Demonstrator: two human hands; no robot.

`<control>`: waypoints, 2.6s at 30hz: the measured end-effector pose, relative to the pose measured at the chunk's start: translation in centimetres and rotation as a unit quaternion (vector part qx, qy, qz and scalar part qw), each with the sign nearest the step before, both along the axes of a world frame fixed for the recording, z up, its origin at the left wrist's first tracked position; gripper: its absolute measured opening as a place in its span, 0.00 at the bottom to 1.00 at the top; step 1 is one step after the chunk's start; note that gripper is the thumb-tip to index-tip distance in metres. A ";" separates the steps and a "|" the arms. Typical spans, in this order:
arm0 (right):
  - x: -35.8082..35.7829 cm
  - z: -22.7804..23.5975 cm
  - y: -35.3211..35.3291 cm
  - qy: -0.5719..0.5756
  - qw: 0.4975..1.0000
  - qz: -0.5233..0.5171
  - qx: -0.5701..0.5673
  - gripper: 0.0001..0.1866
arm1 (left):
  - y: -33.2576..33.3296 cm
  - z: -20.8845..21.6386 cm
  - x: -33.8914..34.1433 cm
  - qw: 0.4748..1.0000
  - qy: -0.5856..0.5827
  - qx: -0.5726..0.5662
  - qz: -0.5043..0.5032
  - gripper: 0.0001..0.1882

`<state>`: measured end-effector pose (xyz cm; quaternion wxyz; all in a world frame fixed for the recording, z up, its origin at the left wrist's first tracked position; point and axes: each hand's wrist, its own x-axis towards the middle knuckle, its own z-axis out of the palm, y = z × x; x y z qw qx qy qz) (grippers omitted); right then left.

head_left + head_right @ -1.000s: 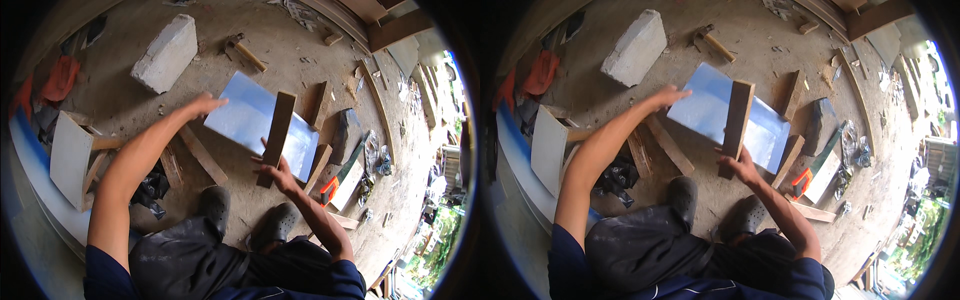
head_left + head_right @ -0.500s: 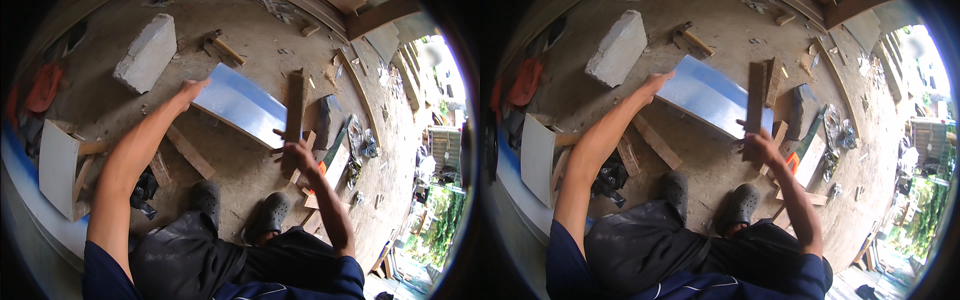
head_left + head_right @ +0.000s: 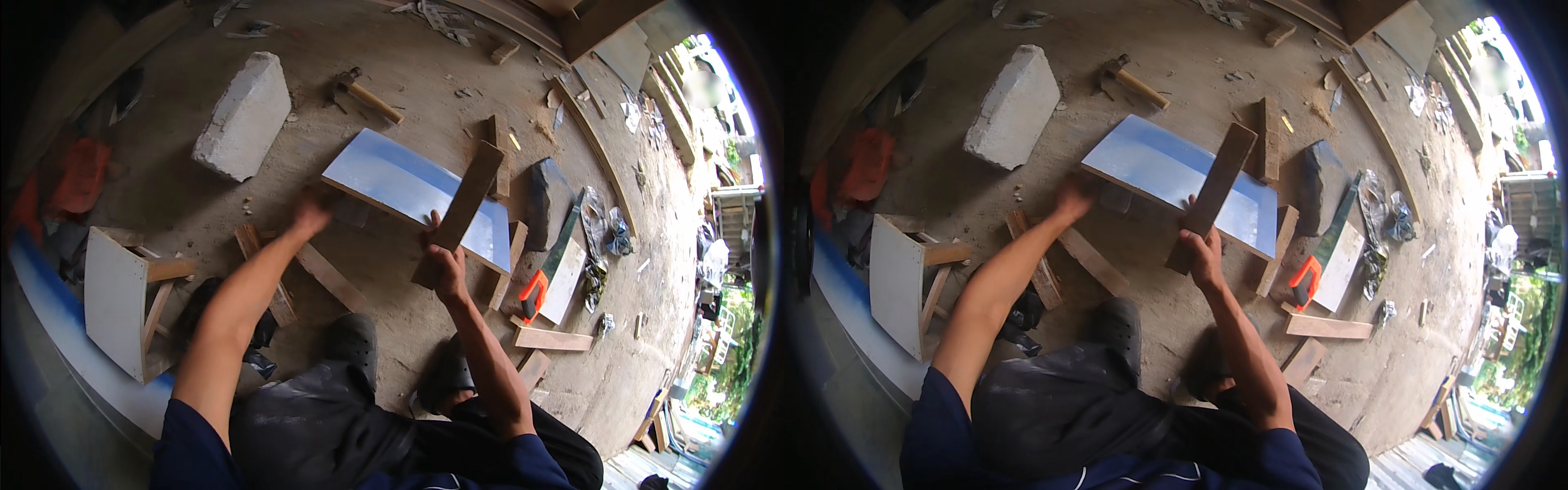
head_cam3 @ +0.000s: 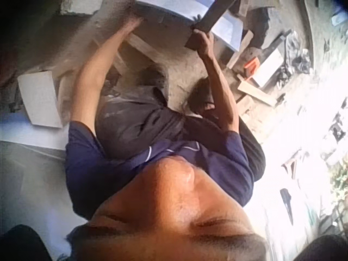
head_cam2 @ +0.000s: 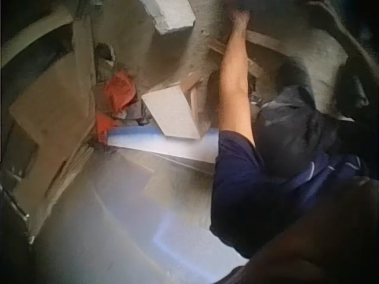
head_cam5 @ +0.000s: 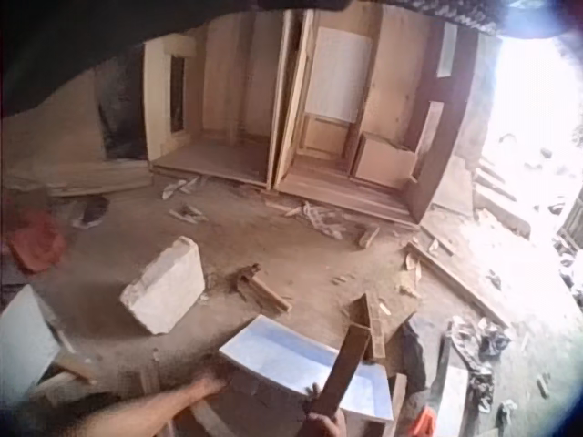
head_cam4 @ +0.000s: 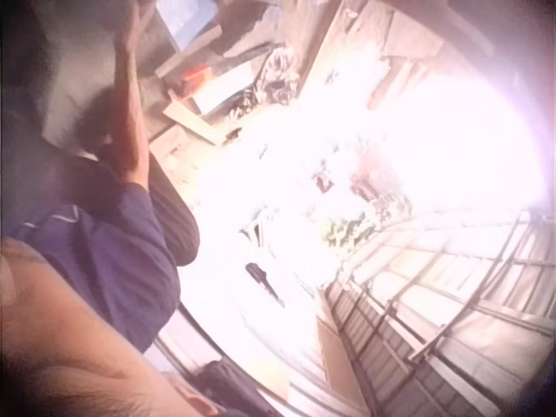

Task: The person uses a hand saw to cut a small piece of wood while sitting on the floor. They then arrange several cut wood pieces and a blue sheet on the ground, moving a concrete block and a hammer aside.

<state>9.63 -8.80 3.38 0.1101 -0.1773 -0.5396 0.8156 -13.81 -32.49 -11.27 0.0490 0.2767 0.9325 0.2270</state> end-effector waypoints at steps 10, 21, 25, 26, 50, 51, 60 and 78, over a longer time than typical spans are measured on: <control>1.6 0.7 3.0 -0.035 0.999 0.009 0.000 0.39 | 11.1 5.2 4.4 0.970 -0.035 -0.154 -0.185 0.45; 1.3 1.8 3.5 -0.050 0.998 0.035 0.033 0.34 | -7.4 9.4 -6.3 0.937 0.200 -0.192 -0.212 0.15; 2.6 -1.2 2.4 -0.052 0.998 0.028 -0.014 0.33 | -1.0 10.9 -4.9 0.999 -0.043 0.021 0.009 0.20; 2.7 -2.6 1.8 -0.060 0.998 -0.015 0.001 0.28 | 1.2 11.0 -4.3 0.985 -0.138 0.055 0.085 0.23; -4.8 -7.3 27.2 -0.365 0.755 0.004 0.545 0.34 | 7.9 6.0 1.9 0.963 -0.257 -0.054 0.069 0.43; -5.5 -9.4 29.5 -0.376 0.743 0.036 0.552 0.37 | 8.7 6.0 2.4 0.961 -0.264 -0.053 0.061 0.43; -10.7 -6.9 25.5 -0.396 0.741 -0.103 0.532 0.34 | 9.8 12.0 5.5 0.916 0.038 -0.207 -0.341 0.64; 16.4 -3.1 -0.9 -0.462 0.721 -0.109 0.505 0.34 | 20.6 8.3 8.9 0.894 0.076 -0.206 -0.391 0.46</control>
